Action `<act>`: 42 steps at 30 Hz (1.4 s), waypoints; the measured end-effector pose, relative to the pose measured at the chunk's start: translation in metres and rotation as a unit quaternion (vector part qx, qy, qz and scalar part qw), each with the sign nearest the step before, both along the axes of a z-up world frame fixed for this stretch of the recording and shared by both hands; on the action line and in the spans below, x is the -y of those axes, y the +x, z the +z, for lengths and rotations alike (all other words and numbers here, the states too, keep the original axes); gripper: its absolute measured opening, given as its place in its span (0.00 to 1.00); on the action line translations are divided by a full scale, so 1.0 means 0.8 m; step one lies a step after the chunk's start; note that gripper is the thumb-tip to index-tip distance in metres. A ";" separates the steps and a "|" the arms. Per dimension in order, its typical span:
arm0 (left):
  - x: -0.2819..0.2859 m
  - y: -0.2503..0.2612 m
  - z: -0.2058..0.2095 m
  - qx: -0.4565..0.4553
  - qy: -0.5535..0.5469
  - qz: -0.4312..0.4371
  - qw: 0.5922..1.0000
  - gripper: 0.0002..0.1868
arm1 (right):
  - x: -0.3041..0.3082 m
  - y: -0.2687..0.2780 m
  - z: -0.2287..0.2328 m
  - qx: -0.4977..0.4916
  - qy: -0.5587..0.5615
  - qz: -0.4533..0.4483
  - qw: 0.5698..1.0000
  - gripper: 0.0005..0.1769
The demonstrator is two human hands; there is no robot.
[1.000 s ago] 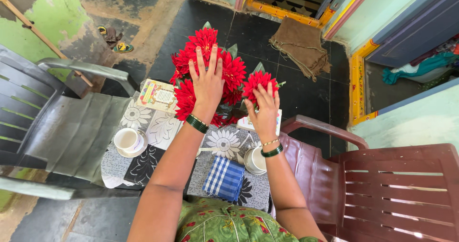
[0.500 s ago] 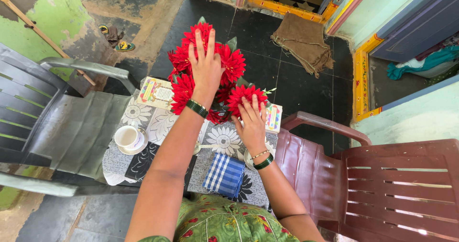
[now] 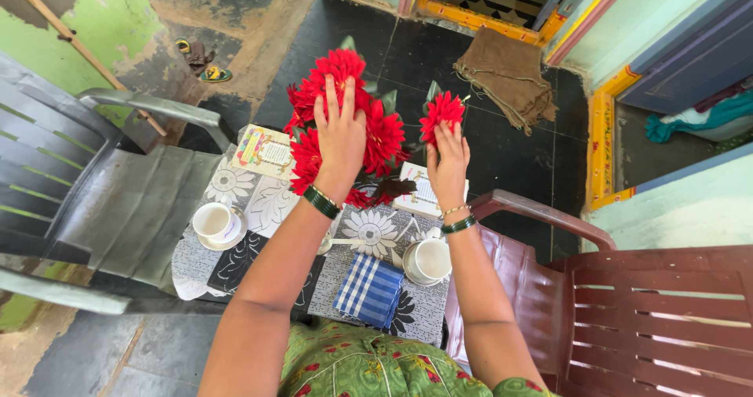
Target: The person wipes a gray plastic chair with a blue and white checkered cloth, then moves to a small table to arrange a stack of white cups and saucers. Finally, the person adjusts a red artificial flower arrangement on the table.
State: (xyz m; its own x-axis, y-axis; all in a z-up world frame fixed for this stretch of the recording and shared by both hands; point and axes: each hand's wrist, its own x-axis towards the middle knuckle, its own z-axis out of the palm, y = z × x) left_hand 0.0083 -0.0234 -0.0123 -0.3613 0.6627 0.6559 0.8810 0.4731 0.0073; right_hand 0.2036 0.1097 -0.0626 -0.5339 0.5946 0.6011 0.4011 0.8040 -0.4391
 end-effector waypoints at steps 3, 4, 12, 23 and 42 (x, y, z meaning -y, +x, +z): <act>0.014 0.017 -0.002 0.026 -0.003 -0.005 1.000 0.07 | -0.021 -0.020 0.007 -0.013 -0.001 0.031 0.999 0.22; 0.017 0.024 -0.002 0.029 0.000 -0.005 1.000 0.07 | -0.025 -0.027 0.013 -0.017 -0.002 0.041 0.999 0.22; 0.025 0.083 -0.021 0.063 -0.055 0.011 0.996 0.16 | -0.019 -0.080 0.081 -0.044 -0.019 0.117 0.992 0.19; 0.027 0.094 -0.014 0.134 -0.022 -0.028 0.990 0.25 | 0.043 -0.101 0.114 -0.027 0.005 0.150 0.988 0.21; 0.126 0.044 0.026 0.188 0.133 -0.058 0.971 0.28 | 0.114 -0.060 0.113 -0.075 0.014 0.053 0.996 0.22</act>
State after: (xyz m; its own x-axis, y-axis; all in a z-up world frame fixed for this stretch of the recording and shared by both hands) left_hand 0.0435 -0.1243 0.0082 -0.5419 0.5381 0.6456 0.8394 0.3087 0.4472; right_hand 0.1558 0.0183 0.0279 -0.4967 0.5207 0.6944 0.2449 0.8516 -0.4634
